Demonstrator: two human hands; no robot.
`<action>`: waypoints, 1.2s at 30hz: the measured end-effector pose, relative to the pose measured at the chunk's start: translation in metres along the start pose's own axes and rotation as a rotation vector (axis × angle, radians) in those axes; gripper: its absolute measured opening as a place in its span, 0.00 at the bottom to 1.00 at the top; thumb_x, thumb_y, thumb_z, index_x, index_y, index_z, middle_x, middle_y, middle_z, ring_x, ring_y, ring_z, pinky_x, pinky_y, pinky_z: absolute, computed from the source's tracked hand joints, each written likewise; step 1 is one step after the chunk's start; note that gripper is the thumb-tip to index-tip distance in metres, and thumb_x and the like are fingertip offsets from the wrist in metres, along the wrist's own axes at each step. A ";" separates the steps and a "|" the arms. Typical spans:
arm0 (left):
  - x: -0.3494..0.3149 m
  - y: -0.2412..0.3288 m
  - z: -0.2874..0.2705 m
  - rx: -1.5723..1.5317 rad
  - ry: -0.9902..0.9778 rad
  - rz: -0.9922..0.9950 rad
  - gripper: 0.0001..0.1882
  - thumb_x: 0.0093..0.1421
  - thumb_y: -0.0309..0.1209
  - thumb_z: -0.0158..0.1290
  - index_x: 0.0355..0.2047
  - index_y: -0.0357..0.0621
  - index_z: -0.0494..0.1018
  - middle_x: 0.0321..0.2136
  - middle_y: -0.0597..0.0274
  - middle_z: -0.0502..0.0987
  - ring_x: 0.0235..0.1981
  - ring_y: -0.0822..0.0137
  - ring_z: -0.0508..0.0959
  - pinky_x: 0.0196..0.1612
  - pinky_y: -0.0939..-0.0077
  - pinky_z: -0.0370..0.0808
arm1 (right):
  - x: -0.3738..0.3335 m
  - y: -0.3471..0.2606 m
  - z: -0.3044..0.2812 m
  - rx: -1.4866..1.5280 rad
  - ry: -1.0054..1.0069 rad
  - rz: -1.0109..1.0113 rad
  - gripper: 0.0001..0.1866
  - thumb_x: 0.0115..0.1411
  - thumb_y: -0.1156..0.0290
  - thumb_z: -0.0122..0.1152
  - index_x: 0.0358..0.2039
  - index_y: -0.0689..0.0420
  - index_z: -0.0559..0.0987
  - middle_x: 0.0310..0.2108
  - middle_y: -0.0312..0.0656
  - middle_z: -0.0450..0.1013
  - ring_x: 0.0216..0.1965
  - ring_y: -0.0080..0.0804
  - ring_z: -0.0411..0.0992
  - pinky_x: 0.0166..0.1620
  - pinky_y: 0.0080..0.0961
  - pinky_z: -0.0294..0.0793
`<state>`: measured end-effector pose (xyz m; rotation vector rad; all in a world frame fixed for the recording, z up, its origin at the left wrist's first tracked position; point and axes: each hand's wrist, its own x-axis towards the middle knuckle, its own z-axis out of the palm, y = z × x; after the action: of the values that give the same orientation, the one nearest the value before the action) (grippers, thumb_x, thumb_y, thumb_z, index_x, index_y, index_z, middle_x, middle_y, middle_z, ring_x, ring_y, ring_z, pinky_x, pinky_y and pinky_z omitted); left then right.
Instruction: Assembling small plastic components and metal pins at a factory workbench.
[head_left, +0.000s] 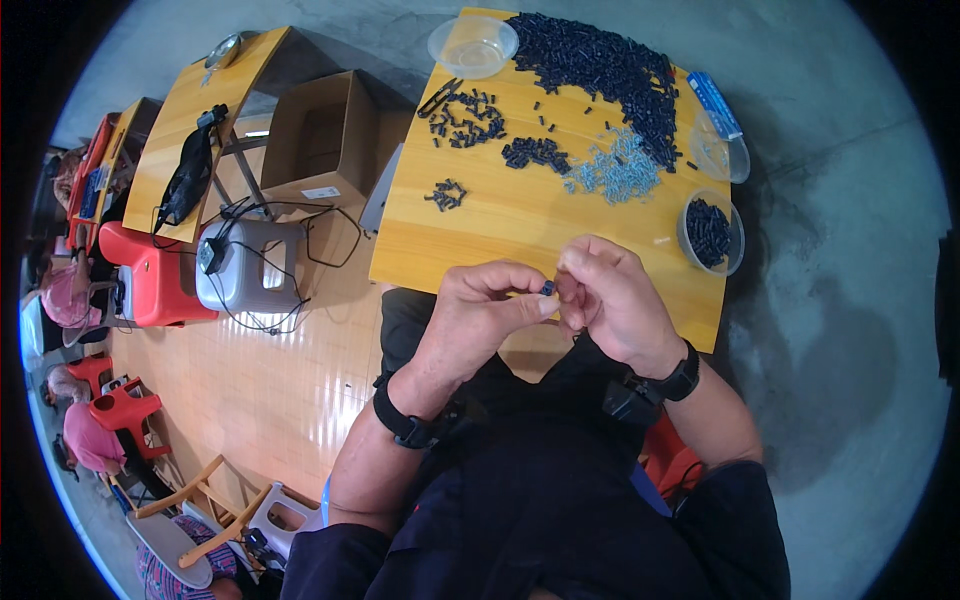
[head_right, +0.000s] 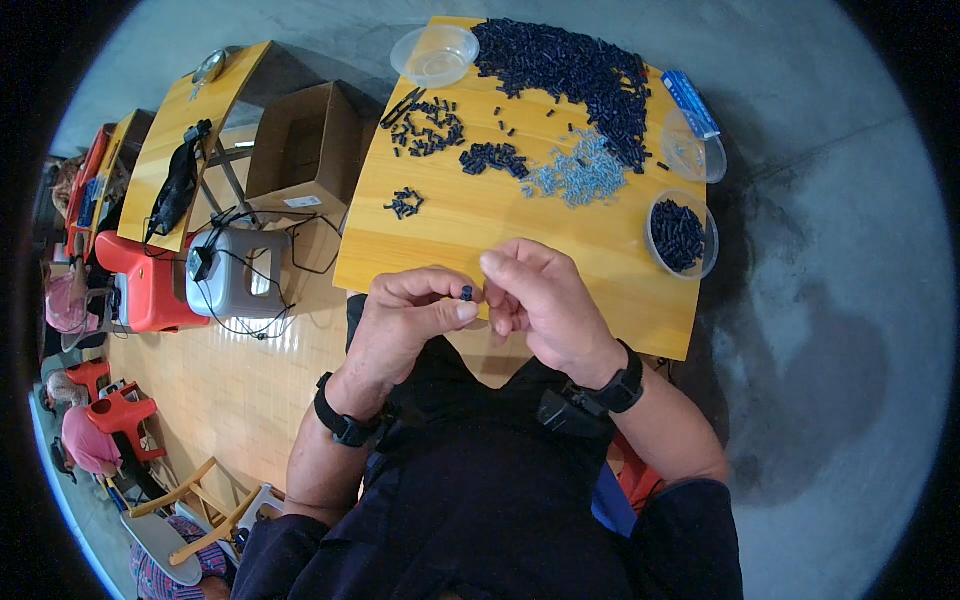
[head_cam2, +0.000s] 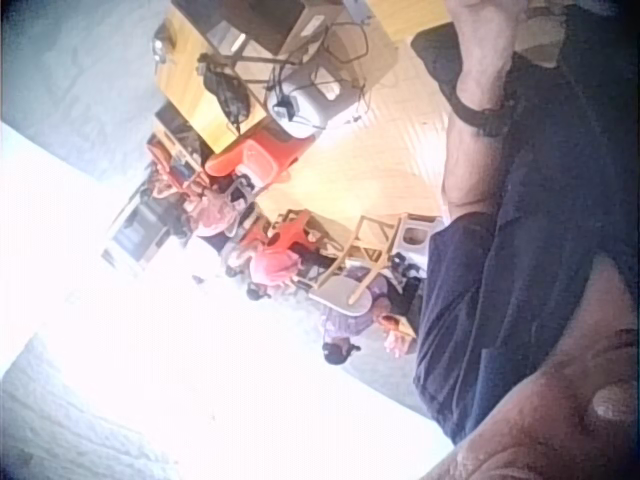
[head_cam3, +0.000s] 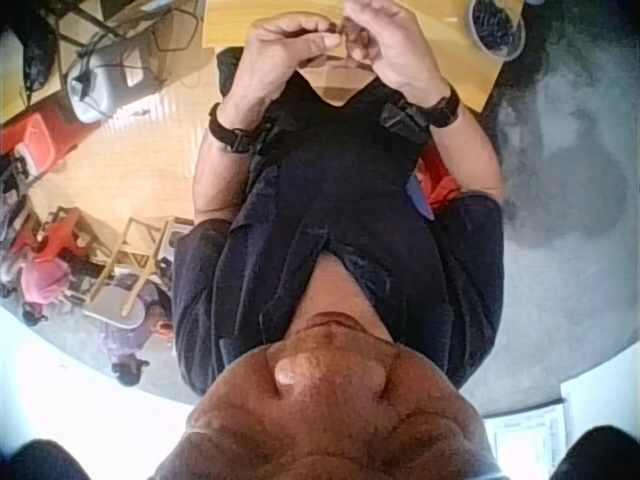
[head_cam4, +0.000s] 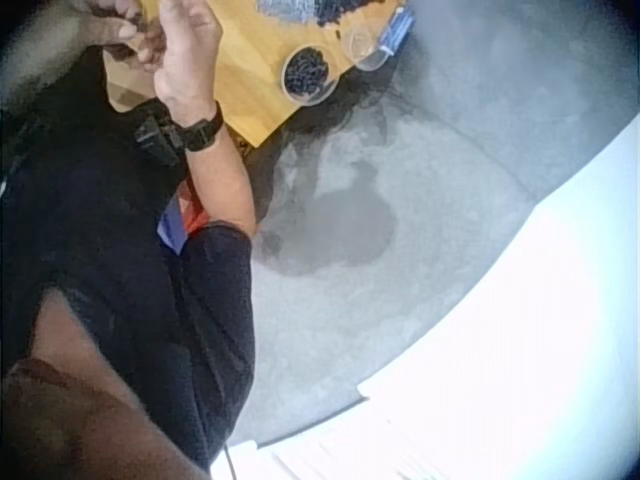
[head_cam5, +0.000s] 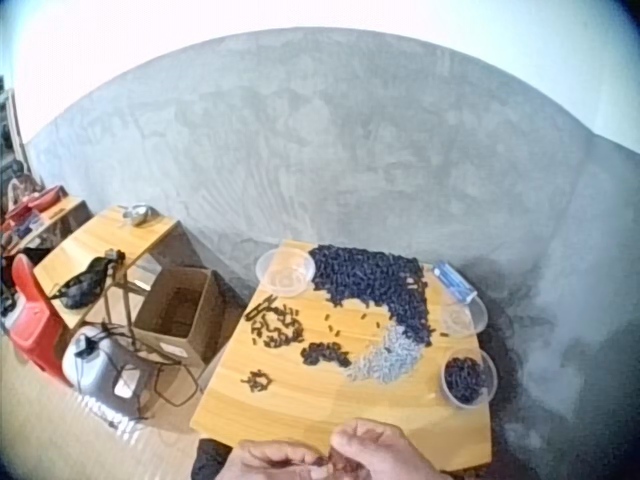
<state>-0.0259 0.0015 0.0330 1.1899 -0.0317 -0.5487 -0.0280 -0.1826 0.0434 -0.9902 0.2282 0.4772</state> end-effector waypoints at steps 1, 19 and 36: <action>0.000 -0.002 -0.001 0.000 0.001 0.000 0.05 0.54 0.19 0.58 0.33 0.36 0.78 0.33 0.61 0.79 0.32 0.73 0.77 0.38 0.80 0.75 | 0.000 0.000 -0.001 0.000 -0.001 0.000 0.15 0.63 0.61 0.55 0.27 0.61 0.74 0.21 0.37 0.71 0.17 0.20 0.68 0.20 0.18 0.72; 0.001 0.000 0.002 -0.068 -0.137 0.096 0.06 0.53 0.18 0.58 0.33 0.35 0.78 0.47 0.56 0.72 0.48 0.68 0.72 0.52 0.74 0.68 | -0.004 0.010 0.003 0.005 -0.337 0.341 0.29 0.66 0.43 0.39 0.21 0.55 0.66 0.10 0.29 0.57 0.08 0.18 0.60 0.11 0.19 0.64; 0.003 -0.003 -0.007 -0.060 -0.258 0.046 0.10 0.56 0.20 0.56 0.39 0.37 0.79 0.50 0.52 0.73 0.50 0.64 0.73 0.53 0.71 0.70 | -0.009 0.006 0.007 -0.095 -0.344 0.385 0.29 0.66 0.45 0.41 0.20 0.58 0.67 0.11 0.32 0.60 0.09 0.21 0.63 0.13 0.19 0.68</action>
<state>-0.0225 0.0057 0.0275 1.0521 -0.2603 -0.6550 -0.0390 -0.1765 0.0458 -0.9412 0.0854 1.0067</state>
